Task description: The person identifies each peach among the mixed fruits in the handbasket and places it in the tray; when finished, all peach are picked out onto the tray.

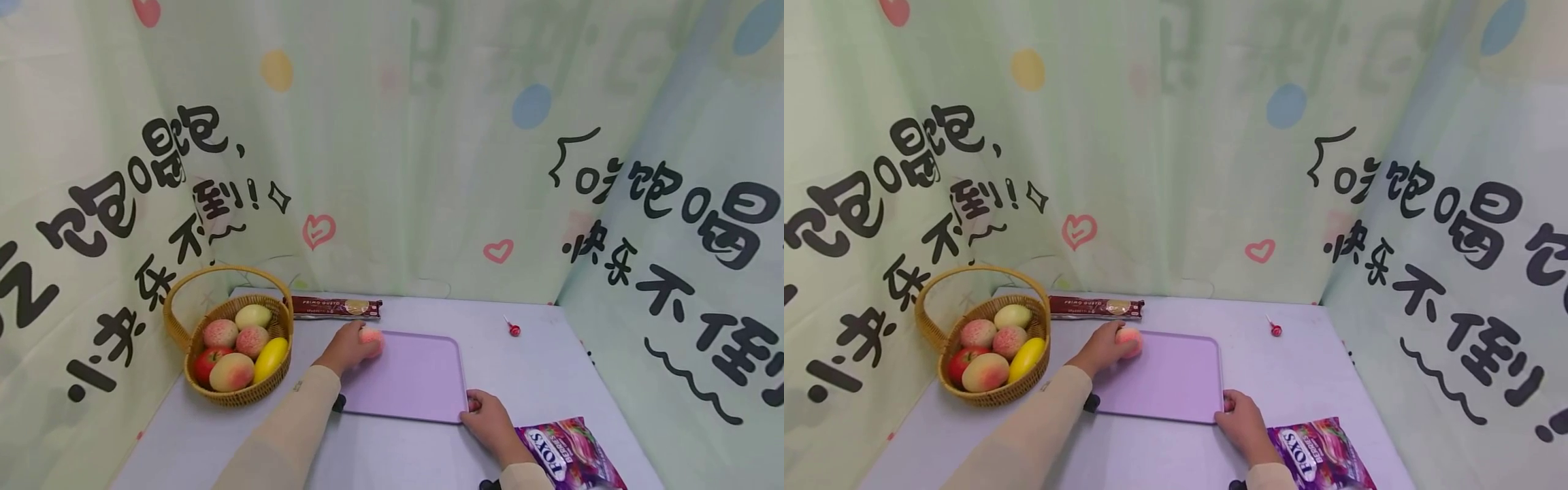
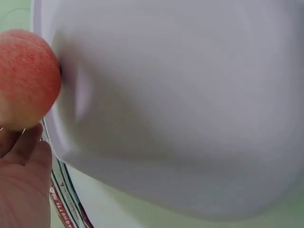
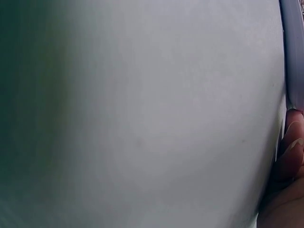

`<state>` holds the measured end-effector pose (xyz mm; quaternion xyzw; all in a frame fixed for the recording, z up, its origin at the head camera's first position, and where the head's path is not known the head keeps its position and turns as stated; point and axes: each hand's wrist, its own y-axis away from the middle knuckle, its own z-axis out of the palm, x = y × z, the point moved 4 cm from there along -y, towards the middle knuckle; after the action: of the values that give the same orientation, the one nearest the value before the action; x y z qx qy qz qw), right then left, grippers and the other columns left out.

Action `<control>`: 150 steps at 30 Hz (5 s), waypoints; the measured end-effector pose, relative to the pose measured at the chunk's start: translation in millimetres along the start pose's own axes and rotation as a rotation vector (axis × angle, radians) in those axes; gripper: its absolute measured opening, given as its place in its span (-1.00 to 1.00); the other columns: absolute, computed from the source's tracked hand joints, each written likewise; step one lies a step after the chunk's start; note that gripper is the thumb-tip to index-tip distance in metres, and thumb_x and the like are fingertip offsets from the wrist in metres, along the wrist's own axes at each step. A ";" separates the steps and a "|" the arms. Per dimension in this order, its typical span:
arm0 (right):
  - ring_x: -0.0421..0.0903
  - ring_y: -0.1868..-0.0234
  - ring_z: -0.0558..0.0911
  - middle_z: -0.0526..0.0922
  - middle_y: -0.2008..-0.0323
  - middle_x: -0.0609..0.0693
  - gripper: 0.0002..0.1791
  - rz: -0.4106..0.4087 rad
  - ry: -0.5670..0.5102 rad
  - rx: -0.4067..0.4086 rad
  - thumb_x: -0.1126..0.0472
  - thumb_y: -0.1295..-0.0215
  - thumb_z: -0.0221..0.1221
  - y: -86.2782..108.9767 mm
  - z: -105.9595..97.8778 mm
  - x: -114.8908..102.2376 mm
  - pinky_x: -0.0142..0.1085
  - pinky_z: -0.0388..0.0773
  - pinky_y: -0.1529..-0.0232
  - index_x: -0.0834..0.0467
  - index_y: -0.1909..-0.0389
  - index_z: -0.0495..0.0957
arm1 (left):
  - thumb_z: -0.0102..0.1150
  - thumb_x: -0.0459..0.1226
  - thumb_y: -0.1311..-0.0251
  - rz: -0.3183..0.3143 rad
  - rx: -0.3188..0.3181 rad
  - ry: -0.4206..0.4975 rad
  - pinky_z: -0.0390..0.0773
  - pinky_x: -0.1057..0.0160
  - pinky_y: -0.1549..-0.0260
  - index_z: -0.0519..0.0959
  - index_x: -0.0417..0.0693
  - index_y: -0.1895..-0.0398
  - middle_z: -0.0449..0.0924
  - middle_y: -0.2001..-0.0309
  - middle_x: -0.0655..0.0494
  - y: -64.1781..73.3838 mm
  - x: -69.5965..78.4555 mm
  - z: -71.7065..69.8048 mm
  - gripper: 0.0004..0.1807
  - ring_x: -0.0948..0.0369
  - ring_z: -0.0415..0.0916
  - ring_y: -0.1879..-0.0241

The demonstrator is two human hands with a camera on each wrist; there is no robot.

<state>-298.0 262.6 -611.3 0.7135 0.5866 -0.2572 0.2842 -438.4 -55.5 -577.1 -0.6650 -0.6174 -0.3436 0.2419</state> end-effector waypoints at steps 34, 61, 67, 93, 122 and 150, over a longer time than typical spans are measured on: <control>-0.10 0.35 0.50 0.59 0.34 0.02 -0.43 -0.015 -0.015 -0.015 0.32 -0.09 0.37 -0.8 0.1 -2.8 -0.28 0.48 0.30 0.42 -0.16 0.55 | 0.39 0.07 -0.19 0.083 -0.038 -0.012 0.38 -0.07 -0.40 0.35 0.02 -0.48 0.44 -0.41 -0.02 21.2 1.8 -18.4 -0.17 0.01 0.37 -0.41; -0.09 0.33 0.49 0.56 0.33 0.02 -0.42 -0.003 -0.011 -0.026 0.30 -0.12 0.37 -0.3 2.5 -1.5 -0.27 0.48 0.28 0.41 -0.18 0.54 | 0.39 0.27 -0.10 0.350 -0.152 -0.233 0.43 -0.03 -0.38 0.38 -0.01 -0.47 0.48 -0.37 0.04 75.9 36.6 -55.3 -0.05 0.06 0.42 -0.36; -0.07 0.30 0.49 0.57 0.31 0.04 -0.42 0.008 -0.012 -0.035 0.30 -0.16 0.36 -0.7 1.6 -1.4 -0.24 0.51 0.25 0.42 -0.21 0.52 | 0.42 0.19 -0.12 0.355 -0.146 -0.281 0.44 -0.03 -0.37 0.36 0.05 -0.49 0.46 -0.40 0.09 90.6 44.0 -71.1 -0.09 0.09 0.40 -0.38; -0.10 0.34 0.49 0.57 0.33 0.02 -0.41 -0.017 -0.030 -0.020 0.31 -0.11 0.37 -1.4 4.0 -2.5 -0.29 0.46 0.30 0.42 -0.19 0.53 | 0.50 0.10 -0.08 0.371 0.035 -0.277 0.59 -0.06 -0.20 0.37 0.06 -0.48 0.44 -0.39 0.07 135.9 47.3 -135.7 -0.09 0.05 0.48 -0.30; -0.05 0.24 0.50 0.57 0.27 0.05 -0.41 0.021 -0.003 -0.058 0.28 -0.21 0.34 2.3 -0.4 -6.1 -0.23 0.54 0.19 0.39 -0.26 0.50 | 0.47 0.03 -0.14 0.271 0.235 -0.154 0.49 -0.23 -0.27 0.30 -0.03 -0.48 0.38 -0.42 -0.06 153.6 -2.0 -186.3 -0.11 -0.09 0.31 -0.41; -0.04 0.23 0.51 0.58 0.25 0.07 -0.39 0.020 0.010 -0.052 0.25 -0.20 0.35 2.4 0.5 -3.2 -0.20 0.56 0.16 0.38 -0.26 0.50 | 0.43 0.12 -0.15 0.083 0.223 -0.140 0.38 -0.31 -0.32 0.20 -0.13 -0.54 0.29 -0.46 -0.23 150.4 -57.9 -201.8 0.01 -0.24 0.29 -0.39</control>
<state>-296.2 259.7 -609.2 0.7129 0.5872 -0.2357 0.3023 -321.9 -262.1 -474.9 -0.6813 -0.6390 -0.2155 0.2848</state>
